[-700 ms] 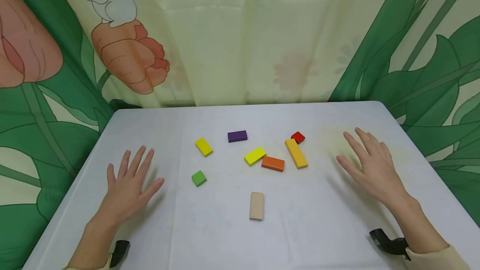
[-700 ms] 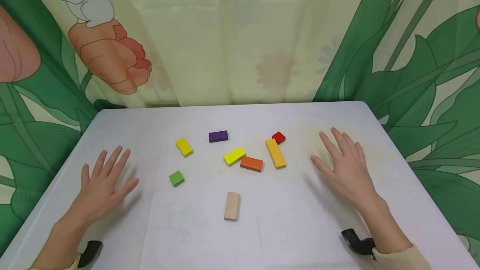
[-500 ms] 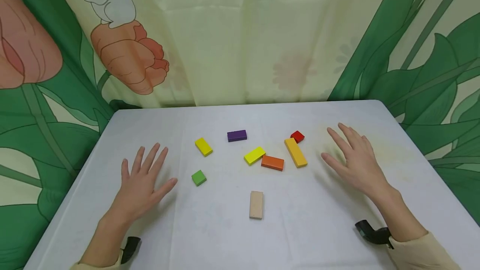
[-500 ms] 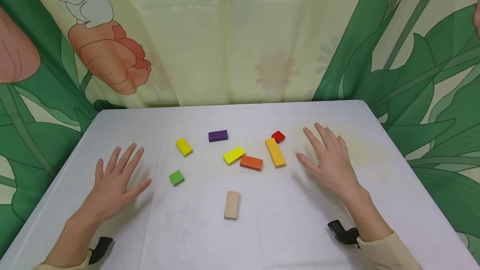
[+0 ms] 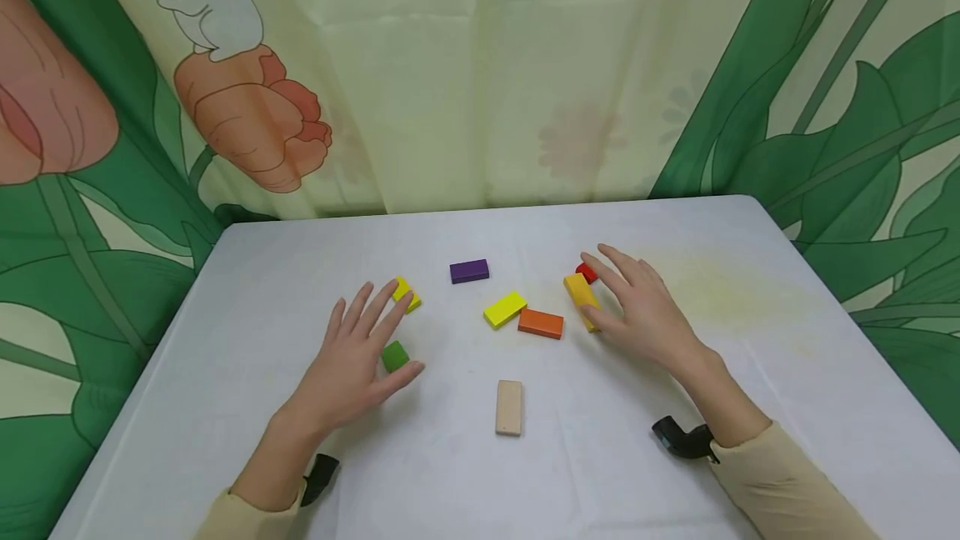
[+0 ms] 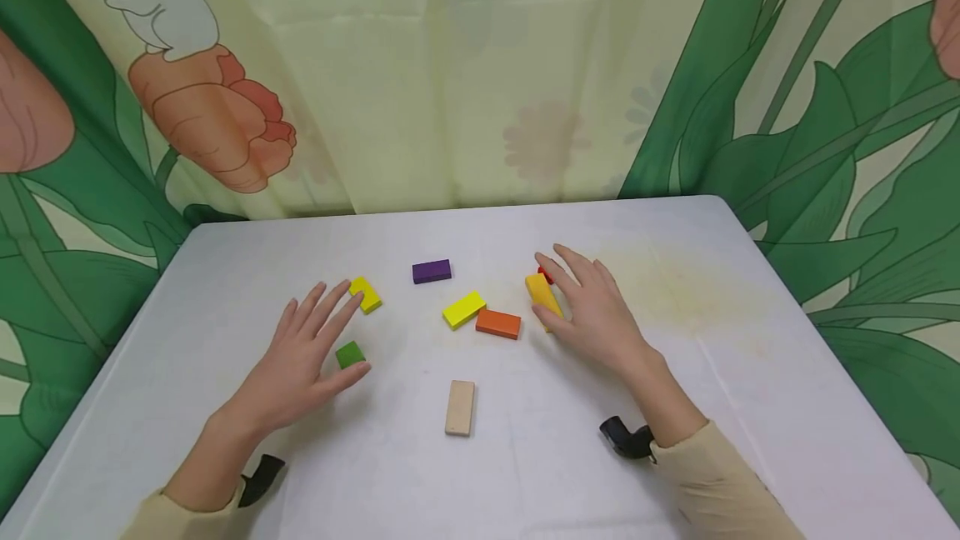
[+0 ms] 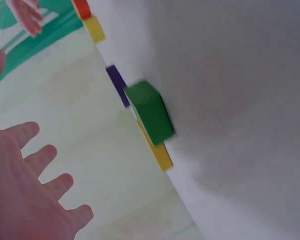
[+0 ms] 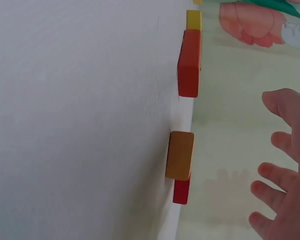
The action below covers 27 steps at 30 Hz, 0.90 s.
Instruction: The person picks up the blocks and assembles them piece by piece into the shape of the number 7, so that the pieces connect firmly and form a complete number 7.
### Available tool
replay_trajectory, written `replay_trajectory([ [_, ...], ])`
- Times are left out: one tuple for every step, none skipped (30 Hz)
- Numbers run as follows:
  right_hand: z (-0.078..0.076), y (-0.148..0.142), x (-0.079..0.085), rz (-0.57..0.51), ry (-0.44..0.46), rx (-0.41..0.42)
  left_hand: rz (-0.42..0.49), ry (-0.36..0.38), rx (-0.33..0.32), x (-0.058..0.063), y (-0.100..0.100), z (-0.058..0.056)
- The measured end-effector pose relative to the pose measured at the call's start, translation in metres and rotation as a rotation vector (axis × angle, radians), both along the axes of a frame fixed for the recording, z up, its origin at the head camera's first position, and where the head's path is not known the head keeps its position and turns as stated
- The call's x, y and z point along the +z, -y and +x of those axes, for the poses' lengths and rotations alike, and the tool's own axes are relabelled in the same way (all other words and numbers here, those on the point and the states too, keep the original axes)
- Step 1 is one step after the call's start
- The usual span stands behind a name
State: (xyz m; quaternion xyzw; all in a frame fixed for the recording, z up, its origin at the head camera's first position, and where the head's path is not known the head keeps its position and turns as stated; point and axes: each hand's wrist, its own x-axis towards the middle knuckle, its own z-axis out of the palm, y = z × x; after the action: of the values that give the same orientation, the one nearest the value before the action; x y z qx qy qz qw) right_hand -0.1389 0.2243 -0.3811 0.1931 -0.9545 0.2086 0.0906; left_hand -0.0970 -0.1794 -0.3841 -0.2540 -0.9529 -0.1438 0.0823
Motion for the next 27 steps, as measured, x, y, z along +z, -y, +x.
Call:
replay_trajectory([
  [-0.001,0.004,-0.001,-0.003,0.008,0.012,0.01,0.005,-0.022,0.0,-0.006,-0.001],
  [-0.002,0.007,-0.002,-0.001,0.018,0.024,0.017,0.005,-0.045,-0.001,-0.011,-0.002],
  [-0.003,0.01,-0.003,-0.006,0.029,0.037,0.025,0.008,-0.07,-0.001,-0.017,-0.002],
  [-0.003,0.013,-0.004,-0.01,0.042,0.05,0.036,0.015,-0.093,-0.002,-0.023,-0.002],
  [-0.004,0.016,-0.004,-0.014,0.058,0.062,0.05,0.019,-0.116,-0.002,-0.028,-0.003],
  [-0.004,0.019,-0.005,-0.018,0.073,0.076,0.063,0.023,-0.137,-0.003,-0.033,-0.003],
  [-0.005,0.021,-0.005,-0.023,0.089,0.09,0.077,0.026,-0.159,-0.004,-0.038,-0.004],
  [-0.006,0.024,-0.006,-0.028,0.105,0.102,0.083,0.032,-0.178,-0.005,-0.043,-0.004],
  [-0.006,0.026,-0.006,-0.037,0.121,0.113,0.092,0.036,-0.197,-0.006,-0.047,-0.005],
  [-0.007,0.028,-0.006,-0.044,0.133,0.119,0.105,0.038,-0.212,-0.008,-0.051,-0.006],
  [-0.007,0.03,-0.007,-0.054,0.145,0.127,0.115,0.042,-0.227,-0.008,-0.054,-0.007],
  [-0.007,0.032,-0.007,-0.067,0.154,0.137,0.125,0.044,-0.242,-0.009,-0.056,-0.008],
  [-0.008,0.034,-0.007,-0.082,0.162,0.146,0.137,0.044,-0.259,-0.01,-0.058,-0.009],
  [-0.008,0.035,-0.008,-0.094,0.172,0.152,0.144,0.046,-0.27,-0.011,-0.06,-0.01],
  [-0.009,0.037,-0.009,-0.107,0.185,0.156,0.162,0.045,-0.287,-0.012,-0.061,-0.01],
  [-0.009,0.039,-0.011,-0.119,0.197,0.16,0.178,0.043,-0.304,-0.012,-0.062,-0.011],
  [-0.009,0.04,-0.012,-0.132,0.208,0.164,0.194,0.043,-0.321,-0.013,-0.063,-0.012],
  [-0.009,0.041,-0.013,-0.143,0.219,0.165,0.211,0.041,-0.336,-0.013,-0.064,-0.013],
  [-0.009,0.043,-0.014,-0.149,0.228,0.164,0.223,0.04,-0.351,-0.014,-0.065,-0.013],
  [-0.01,0.044,-0.014,-0.154,0.236,0.162,0.237,0.042,-0.365,-0.015,-0.066,-0.013],
  [-0.01,0.045,-0.015,-0.16,0.241,0.163,0.253,0.044,-0.38,-0.015,-0.066,-0.014],
  [-0.01,0.045,-0.016,-0.165,0.244,0.162,0.263,0.047,-0.389,-0.016,-0.066,-0.014],
  [-0.01,0.046,-0.016,-0.167,0.247,0.161,0.268,0.053,-0.394,-0.018,-0.066,-0.014],
  [-0.01,0.046,-0.017,-0.169,0.25,0.16,0.27,0.06,-0.398,-0.019,-0.067,-0.015],
  [-0.01,0.047,-0.018,-0.171,0.254,0.16,0.271,0.071,-0.399,-0.021,-0.067,-0.015],
  [-0.01,0.047,-0.018,-0.173,0.258,0.162,0.274,0.087,-0.399,-0.023,-0.068,-0.015],
  [-0.01,0.048,-0.019,-0.174,0.265,0.162,0.274,0.104,-0.395,-0.025,-0.068,-0.015],
])
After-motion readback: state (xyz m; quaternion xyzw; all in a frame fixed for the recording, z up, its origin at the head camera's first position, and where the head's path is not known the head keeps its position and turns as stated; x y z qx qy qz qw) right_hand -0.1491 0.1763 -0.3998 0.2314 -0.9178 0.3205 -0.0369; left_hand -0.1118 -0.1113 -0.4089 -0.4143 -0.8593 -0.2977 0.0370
